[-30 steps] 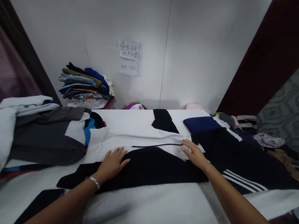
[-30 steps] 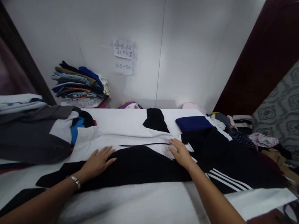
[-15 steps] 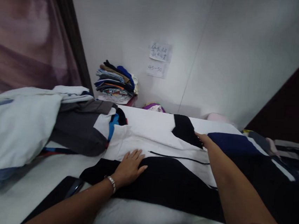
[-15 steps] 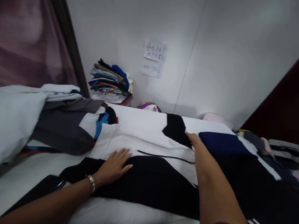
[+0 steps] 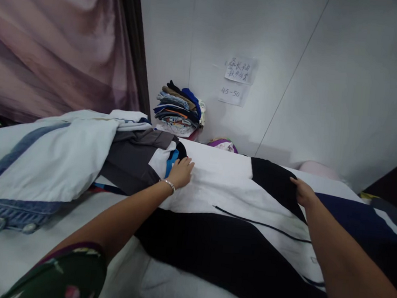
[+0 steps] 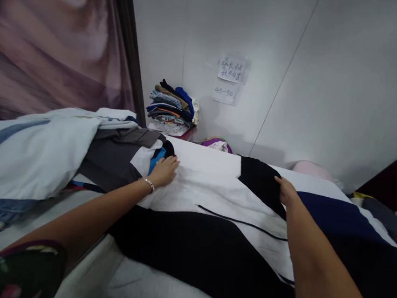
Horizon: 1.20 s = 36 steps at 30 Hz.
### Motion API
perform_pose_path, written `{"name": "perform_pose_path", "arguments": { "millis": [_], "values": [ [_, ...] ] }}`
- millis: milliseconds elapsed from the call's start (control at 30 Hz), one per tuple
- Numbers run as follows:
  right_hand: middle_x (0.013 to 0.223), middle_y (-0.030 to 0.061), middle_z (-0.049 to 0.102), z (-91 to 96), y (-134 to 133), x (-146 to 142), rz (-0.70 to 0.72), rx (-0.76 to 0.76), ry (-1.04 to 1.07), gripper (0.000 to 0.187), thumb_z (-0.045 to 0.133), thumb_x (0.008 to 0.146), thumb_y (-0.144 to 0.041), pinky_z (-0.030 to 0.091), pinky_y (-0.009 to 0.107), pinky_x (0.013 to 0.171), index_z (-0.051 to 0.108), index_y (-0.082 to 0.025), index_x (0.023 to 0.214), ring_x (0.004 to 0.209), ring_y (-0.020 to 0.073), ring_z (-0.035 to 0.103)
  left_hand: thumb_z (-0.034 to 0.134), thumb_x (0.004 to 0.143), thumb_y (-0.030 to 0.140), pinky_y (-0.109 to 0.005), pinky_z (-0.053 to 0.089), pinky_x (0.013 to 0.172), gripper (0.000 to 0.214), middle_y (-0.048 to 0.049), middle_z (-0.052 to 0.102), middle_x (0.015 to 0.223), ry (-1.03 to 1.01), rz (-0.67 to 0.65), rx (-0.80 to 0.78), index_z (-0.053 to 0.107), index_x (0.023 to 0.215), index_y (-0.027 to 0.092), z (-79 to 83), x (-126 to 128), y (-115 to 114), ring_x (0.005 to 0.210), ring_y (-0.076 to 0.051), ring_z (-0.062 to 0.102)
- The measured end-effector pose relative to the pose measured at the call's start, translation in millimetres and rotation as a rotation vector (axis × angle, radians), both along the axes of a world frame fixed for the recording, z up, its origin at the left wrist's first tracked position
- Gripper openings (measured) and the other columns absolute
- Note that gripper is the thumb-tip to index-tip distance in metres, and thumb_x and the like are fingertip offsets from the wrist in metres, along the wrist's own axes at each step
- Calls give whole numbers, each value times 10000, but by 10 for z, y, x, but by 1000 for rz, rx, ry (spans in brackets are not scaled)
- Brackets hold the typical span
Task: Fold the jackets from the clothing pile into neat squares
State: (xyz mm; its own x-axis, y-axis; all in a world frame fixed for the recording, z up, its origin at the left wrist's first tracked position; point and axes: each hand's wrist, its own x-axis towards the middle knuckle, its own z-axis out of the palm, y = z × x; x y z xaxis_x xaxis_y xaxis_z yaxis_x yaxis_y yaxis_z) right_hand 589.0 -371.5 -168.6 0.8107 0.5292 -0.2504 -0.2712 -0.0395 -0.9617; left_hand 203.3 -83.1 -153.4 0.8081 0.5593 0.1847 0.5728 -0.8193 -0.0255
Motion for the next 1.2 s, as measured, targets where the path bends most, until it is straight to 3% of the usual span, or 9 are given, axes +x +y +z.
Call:
{"name": "perform_pose_path", "arguments": {
  "millis": [200, 400, 533, 633, 733, 833, 933, 1033, 1200],
  "values": [
    [609, -1, 655, 162, -15, -50, -75, 140, -5, 146, 518, 750, -73, 590, 292, 643, 587, -202, 756, 595, 161, 654, 511, 729, 113, -483, 367, 927, 358, -206, 638, 1108, 150, 61, -34, 649, 1059, 92, 135, 162, 273, 1079, -329, 568],
    [648, -20, 657, 280, -368, -80, -135, 326, -96, 221, 504, 643, -47, 555, 289, 749, 583, -227, 747, 691, 158, 646, 493, 738, 112, -390, 376, 889, 221, -121, 628, 1036, 152, -126, -1, 650, 887, 156, 501, -270, -175, 1027, -260, 550],
    [753, 8, 687, 24, -883, -258, -73, 303, -103, 302, 507, 558, -62, 539, 305, 695, 596, -245, 781, 730, 191, 636, 435, 775, 55, -390, 381, 860, 194, -80, 596, 860, 67, -426, -16, 575, 755, 189, 237, -885, -684, 883, -224, 532],
    [669, 18, 641, -237, -1193, -465, -13, 103, -68, 245, 544, 521, -95, 508, 308, 552, 571, -245, 713, 615, 198, 596, 416, 732, 2, -355, 409, 797, 235, -75, 601, 875, 93, -386, -129, 550, 785, 187, -53, -1142, -881, 857, -212, 534],
    [631, 5, 618, -363, -1362, -628, -4, 23, -54, 222, 585, 508, -93, 475, 273, 505, 550, -238, 673, 576, 174, 573, 405, 710, -18, -360, 413, 810, 272, -90, 622, 915, 97, -311, -125, 555, 827, 175, -131, -1163, -904, 905, -225, 552],
    [710, -6, 663, -311, -1421, -706, 49, 15, -21, 245, 600, 548, -114, 464, 244, 506, 590, -235, 761, 609, 162, 596, 382, 736, -22, -381, 401, 852, 284, -109, 641, 947, 69, -265, -30, 569, 834, 168, -45, -1110, -868, 942, -240, 569],
    [805, 35, 705, -179, -1402, -728, 106, -83, 21, 139, 564, 742, -291, 482, 272, 524, 624, -228, 852, 678, 195, 641, 374, 753, -9, -381, 400, 851, 282, -110, 651, 959, 83, -218, 5, 577, 838, 168, 7, -1098, -853, 957, -246, 581],
    [800, 75, 719, -86, -1297, -720, 117, -206, 74, 335, 482, 862, -496, 533, 317, 626, 638, -199, 866, 766, 231, 674, 371, 771, 16, -363, 410, 818, 283, -101, 659, 968, 132, -176, -62, 584, 880, 168, -22, -1111, -856, 946, -242, 594],
    [752, 75, 720, -10, -1021, -674, 61, -233, 145, 102, 615, 813, -255, 553, 320, 728, 629, -167, 862, 752, 210, 683, 385, 755, 27, -359, 411, 821, 309, -104, 658, 1014, 146, -117, -130, 584, 951, 159, -64, -1111, -850, 971, -243, 598]
  ]
}}
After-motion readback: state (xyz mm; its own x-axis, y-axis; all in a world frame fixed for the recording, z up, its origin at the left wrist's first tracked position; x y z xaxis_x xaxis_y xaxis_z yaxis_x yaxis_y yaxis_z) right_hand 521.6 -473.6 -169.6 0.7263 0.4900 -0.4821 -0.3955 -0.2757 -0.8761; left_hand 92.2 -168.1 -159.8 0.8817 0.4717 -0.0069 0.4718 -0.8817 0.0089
